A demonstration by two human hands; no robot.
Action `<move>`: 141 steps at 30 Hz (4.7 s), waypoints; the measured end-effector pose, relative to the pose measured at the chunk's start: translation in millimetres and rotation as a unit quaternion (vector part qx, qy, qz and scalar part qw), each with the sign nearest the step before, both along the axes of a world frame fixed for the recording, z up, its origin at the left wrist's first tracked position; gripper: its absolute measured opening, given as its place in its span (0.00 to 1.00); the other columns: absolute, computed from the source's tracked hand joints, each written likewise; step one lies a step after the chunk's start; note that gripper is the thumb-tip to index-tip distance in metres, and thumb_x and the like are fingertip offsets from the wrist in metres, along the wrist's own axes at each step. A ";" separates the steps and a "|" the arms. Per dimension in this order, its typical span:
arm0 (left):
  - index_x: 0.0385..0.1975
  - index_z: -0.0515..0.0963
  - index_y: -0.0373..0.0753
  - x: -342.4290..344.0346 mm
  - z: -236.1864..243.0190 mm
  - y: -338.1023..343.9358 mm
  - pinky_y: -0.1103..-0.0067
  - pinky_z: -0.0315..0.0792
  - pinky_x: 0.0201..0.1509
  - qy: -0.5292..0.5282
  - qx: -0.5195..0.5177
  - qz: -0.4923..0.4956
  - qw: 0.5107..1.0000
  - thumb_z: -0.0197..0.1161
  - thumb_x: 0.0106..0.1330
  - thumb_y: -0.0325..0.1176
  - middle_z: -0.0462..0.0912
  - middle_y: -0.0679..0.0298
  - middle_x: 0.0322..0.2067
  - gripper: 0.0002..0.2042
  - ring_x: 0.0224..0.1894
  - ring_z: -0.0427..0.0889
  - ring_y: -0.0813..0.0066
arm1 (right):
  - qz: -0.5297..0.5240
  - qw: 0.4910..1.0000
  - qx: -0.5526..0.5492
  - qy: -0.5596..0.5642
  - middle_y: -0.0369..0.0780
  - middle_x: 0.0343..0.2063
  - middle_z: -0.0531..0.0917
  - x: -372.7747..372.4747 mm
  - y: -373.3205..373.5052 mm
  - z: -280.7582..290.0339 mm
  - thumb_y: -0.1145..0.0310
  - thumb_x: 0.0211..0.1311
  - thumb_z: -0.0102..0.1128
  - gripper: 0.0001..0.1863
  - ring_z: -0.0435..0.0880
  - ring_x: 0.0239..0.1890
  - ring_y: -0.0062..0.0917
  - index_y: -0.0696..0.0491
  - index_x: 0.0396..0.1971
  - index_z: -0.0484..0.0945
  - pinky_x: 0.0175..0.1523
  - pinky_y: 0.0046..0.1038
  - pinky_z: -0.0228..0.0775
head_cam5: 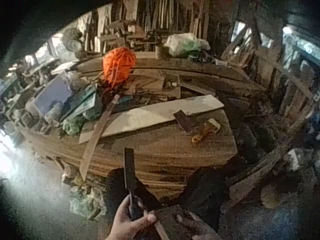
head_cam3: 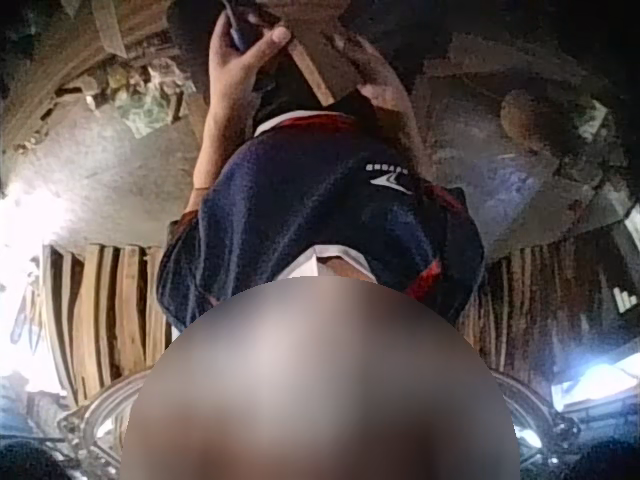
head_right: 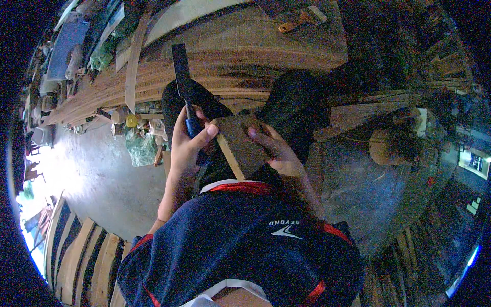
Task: Using a chisel to shape or smooth a small block of wood.
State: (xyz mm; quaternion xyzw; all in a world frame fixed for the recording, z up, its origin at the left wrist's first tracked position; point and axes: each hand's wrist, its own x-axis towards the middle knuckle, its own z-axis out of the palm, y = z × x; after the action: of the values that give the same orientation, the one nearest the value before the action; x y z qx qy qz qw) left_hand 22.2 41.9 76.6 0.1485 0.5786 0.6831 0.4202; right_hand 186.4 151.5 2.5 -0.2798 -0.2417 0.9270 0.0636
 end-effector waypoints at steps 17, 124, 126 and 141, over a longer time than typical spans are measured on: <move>0.36 0.65 0.41 24.5 6.5 -3.4 0.89 0.66 0.30 0.025 -0.003 -0.186 0.982 0.80 0.42 0.29 0.71 0.74 0.23 0.27 0.26 0.70 0.88 | 0.053 0.994 0.096 -0.023 0.43 0.46 0.80 -9.2 6.8 48.1 0.45 0.68 0.39 0.31 0.83 0.44 0.29 0.55 0.59 0.65 0.48 0.31 0.77; 0.63 0.65 0.51 -7.2 54.4 -19.2 0.68 0.71 0.23 0.527 -0.112 -0.245 0.806 0.57 0.62 0.27 0.71 0.58 0.15 0.27 0.16 0.75 0.61 | -0.518 0.810 0.192 -0.196 0.42 0.55 0.71 -31.3 50.1 40.9 0.55 0.60 0.63 0.36 0.69 0.57 0.27 0.56 0.61 0.59 0.61 0.31 0.62; 0.63 0.65 0.50 -12.7 54.3 -12.9 0.67 0.71 0.24 0.528 -0.110 -0.223 0.812 0.57 0.62 0.26 0.72 0.56 0.16 0.27 0.17 0.75 0.60 | -0.483 0.834 0.230 -0.139 0.37 0.47 0.77 -30.1 38.2 39.5 0.60 0.60 0.64 0.23 0.75 0.48 0.23 0.54 0.52 0.70 0.54 0.27 0.67; 0.59 0.67 0.35 -25.6 30.1 -28.1 0.76 0.69 0.54 0.440 -0.154 -0.155 0.871 0.52 0.65 0.24 0.77 0.47 0.50 0.21 0.55 0.76 0.59 | -0.395 0.915 0.084 -0.013 0.30 0.18 0.66 -30.5 48.5 40.9 0.38 0.65 0.41 0.25 0.62 0.15 0.18 0.45 0.27 0.70 0.21 0.23 0.53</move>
State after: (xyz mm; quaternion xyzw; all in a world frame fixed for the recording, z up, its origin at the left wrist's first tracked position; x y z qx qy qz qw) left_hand -3.4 13.8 106.7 0.4554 0.7708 0.3754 0.2401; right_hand 155.8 200.0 43.3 -0.3577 -0.1894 0.7987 0.4452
